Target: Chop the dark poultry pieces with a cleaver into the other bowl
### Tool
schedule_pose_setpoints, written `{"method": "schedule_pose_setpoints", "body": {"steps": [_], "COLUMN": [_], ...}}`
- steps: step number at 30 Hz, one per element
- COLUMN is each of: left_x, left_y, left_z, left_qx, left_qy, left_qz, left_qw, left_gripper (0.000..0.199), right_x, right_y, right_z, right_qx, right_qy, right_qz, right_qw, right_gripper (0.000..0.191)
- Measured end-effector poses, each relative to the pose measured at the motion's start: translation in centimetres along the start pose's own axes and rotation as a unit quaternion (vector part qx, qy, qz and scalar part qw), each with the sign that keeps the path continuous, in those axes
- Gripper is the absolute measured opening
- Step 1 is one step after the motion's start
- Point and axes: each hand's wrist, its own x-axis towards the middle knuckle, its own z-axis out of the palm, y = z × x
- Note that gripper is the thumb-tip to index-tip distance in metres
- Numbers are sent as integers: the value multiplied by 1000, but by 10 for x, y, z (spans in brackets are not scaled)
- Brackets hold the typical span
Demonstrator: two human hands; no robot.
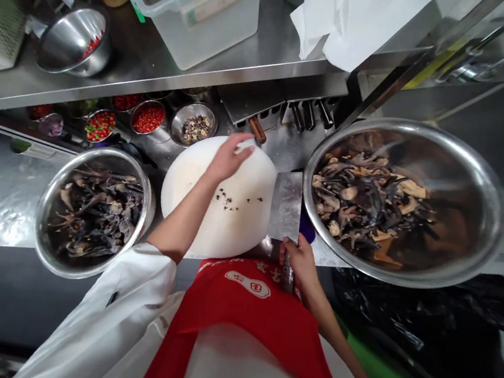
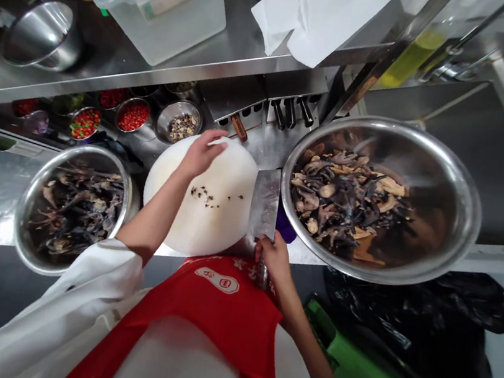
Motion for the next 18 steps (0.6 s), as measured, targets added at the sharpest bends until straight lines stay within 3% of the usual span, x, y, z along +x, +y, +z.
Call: {"method": "schedule_pose_setpoints", "body": {"steps": [2, 4, 5, 7, 10, 12, 14, 18], "left_x": [-21, -54, -73, -108, -143, -152, -155, -151], "left_y": [-44, -83, -96, -107, -95, -79, -64, -50], "left_z": [-19, -31, -33, -29, -5, 16, 39, 69], "left_qx": [130, 259, 298, 332, 298, 254, 210, 106], "left_qy": [62, 80, 65, 12, -71, -80, -29, 170], "left_qz": [-98, -199, -216, -176, -73, -47, -69, -186], "left_qw": [985, 942, 928, 926, 949, 963, 975, 962], "left_gripper": [41, 50, 54, 56, 55, 56, 57, 53], "right_x": [5, 11, 15, 21, 30, 34, 36, 42], "right_y": [4, 7, 8, 7, 2, -2, -4, -10], "right_z": [-7, -13, -15, -16, -7, 8, 29, 79], "right_qx": [1, -9, -18, -41, -92, -139, -196, -301], "right_qy": [-15, -31, -39, -59, -103, -144, -187, -232], "right_qz": [21, 35, 38, 37, 24, 12, 2, -49], "right_qw": [1000, 999, 998, 997, 990, 980, 963, 924], "right_gripper": [28, 30, 31, 31, 30, 27, 21, 15]}}
